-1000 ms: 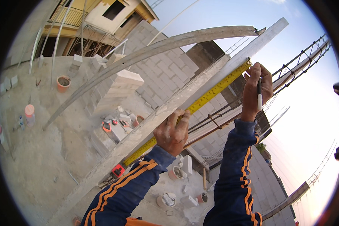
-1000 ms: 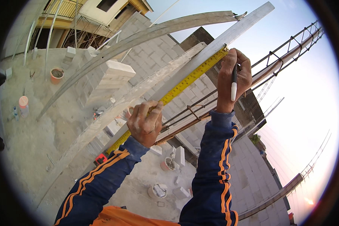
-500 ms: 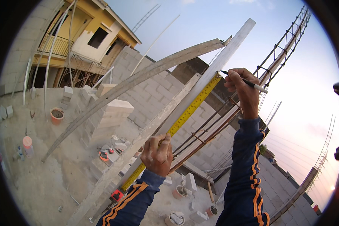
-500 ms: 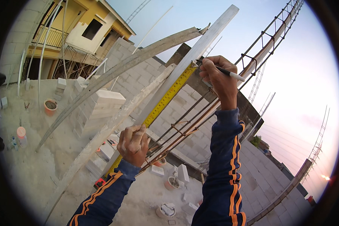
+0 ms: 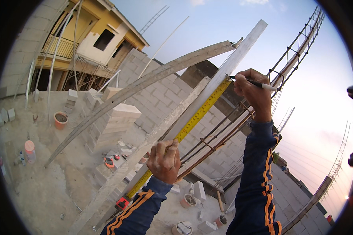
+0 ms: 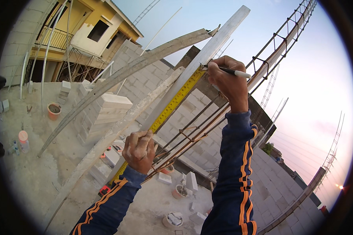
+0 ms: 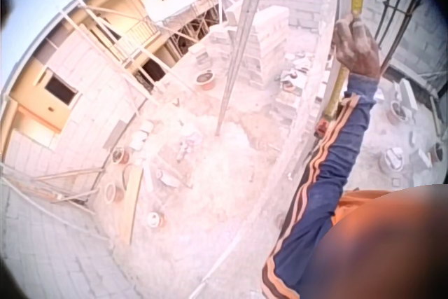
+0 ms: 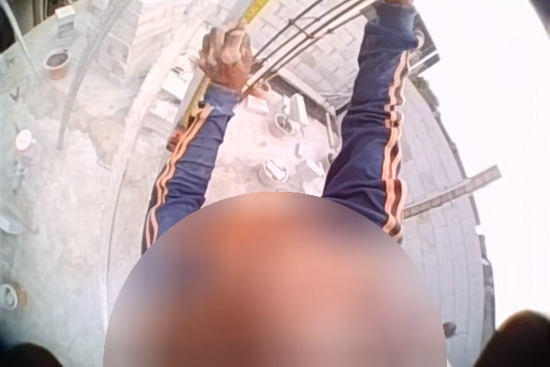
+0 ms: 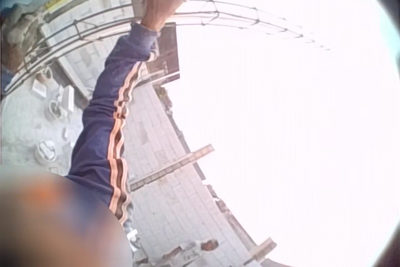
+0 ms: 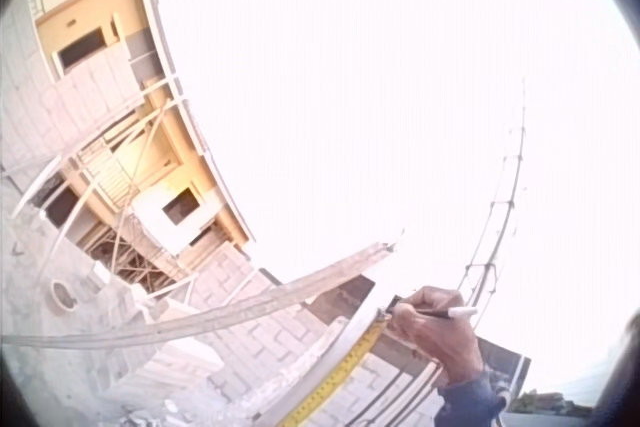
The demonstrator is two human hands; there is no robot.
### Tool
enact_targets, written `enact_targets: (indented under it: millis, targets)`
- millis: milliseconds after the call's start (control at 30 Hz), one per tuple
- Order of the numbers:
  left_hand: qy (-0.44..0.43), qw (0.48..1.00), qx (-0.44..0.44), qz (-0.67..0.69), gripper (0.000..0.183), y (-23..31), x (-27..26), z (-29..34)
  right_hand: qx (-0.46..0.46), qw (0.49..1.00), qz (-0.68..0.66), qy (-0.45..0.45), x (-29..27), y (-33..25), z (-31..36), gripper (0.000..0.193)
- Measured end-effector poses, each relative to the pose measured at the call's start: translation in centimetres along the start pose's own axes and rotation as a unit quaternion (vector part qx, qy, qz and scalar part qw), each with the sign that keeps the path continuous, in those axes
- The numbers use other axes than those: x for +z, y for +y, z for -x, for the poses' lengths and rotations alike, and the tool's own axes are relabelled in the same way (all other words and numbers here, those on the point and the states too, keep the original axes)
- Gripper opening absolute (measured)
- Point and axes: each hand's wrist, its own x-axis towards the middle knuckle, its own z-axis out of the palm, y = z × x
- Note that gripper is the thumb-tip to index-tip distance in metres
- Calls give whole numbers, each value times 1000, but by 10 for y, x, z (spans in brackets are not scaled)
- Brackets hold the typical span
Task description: The person measures several long metal frame pieces using a tape measure and marks them with a marker. They move around the construction site, measure different sections of the frames, and mark measurement points on the metal.
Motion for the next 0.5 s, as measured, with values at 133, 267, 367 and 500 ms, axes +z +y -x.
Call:
enact_targets:
  millis: [133,267,367,500]
  targets:
    - [-13,1000,-6,-4,29,0,-1,1,46,997,-42,41,0,-1,19,24]
    - [-4,1000,-1,-10,29,2,1,0,33,982,-159,101,33,9,36,38]
    - [1,1000,1,-5,28,4,0,-2,-13,973,-167,156,59,15,38,39]
    - [8,1000,13,6,29,12,-6,-9,6,957,-222,188,60,12,39,28]
